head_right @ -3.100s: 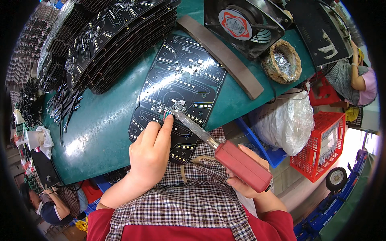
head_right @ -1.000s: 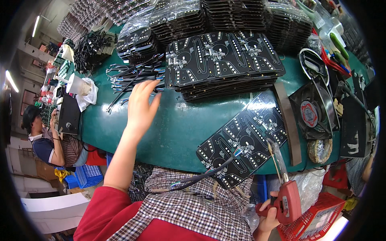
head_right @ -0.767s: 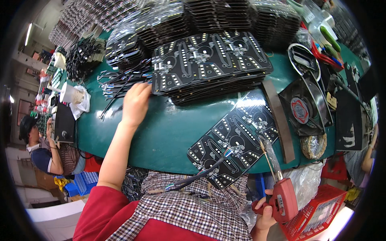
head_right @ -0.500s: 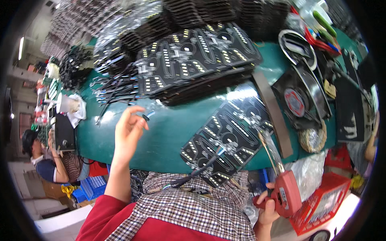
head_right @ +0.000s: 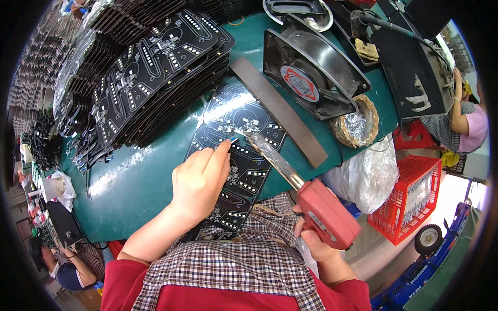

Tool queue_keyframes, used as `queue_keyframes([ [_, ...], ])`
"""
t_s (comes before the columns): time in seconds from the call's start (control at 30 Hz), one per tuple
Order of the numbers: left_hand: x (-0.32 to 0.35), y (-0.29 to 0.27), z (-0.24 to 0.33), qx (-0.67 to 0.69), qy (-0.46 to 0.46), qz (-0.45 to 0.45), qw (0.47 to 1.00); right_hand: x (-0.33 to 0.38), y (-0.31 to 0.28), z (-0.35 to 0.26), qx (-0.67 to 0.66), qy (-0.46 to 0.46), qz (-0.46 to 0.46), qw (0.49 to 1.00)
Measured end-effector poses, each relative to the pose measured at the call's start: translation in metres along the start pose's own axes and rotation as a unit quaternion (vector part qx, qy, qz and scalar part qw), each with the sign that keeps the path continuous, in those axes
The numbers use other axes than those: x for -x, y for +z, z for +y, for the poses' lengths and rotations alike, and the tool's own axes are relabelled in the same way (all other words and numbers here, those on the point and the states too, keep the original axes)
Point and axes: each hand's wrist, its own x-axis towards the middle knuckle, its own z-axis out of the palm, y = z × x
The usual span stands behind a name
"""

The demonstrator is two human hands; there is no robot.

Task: The person solders wires onto circuit boards using a soldering gun and places the assembled boards into a bin.

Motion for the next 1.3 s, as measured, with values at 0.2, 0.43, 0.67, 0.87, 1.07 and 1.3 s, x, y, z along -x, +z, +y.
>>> queue_keyframes([
  [0.2,-0.011,0.011,0.004,-0.024,-0.032,-0.009,0.999,-0.011,-0.002,-0.001,-0.023,0.021,-0.034,0.999],
  [0.43,-0.007,0.012,0.005,-0.006,-0.038,-0.010,0.999,-0.020,0.000,-0.007,-0.024,0.057,-0.023,0.998],
  [0.67,-0.007,0.010,0.006,-0.010,-0.041,-0.014,0.999,-0.028,0.004,-0.012,-0.009,0.071,-0.025,0.997],
  [0.87,-0.006,0.010,0.006,-0.012,-0.040,-0.014,0.999,-0.036,0.009,-0.011,0.046,0.007,-0.012,0.999],
  [1.07,-0.007,0.010,0.007,-0.021,-0.037,-0.020,0.999,-0.031,-0.003,-0.014,0.043,0.104,-0.034,0.993],
  [1.3,-0.006,0.010,0.007,-0.032,-0.036,-0.022,0.999,-0.039,0.005,-0.025,0.022,0.108,-0.030,0.994],
])
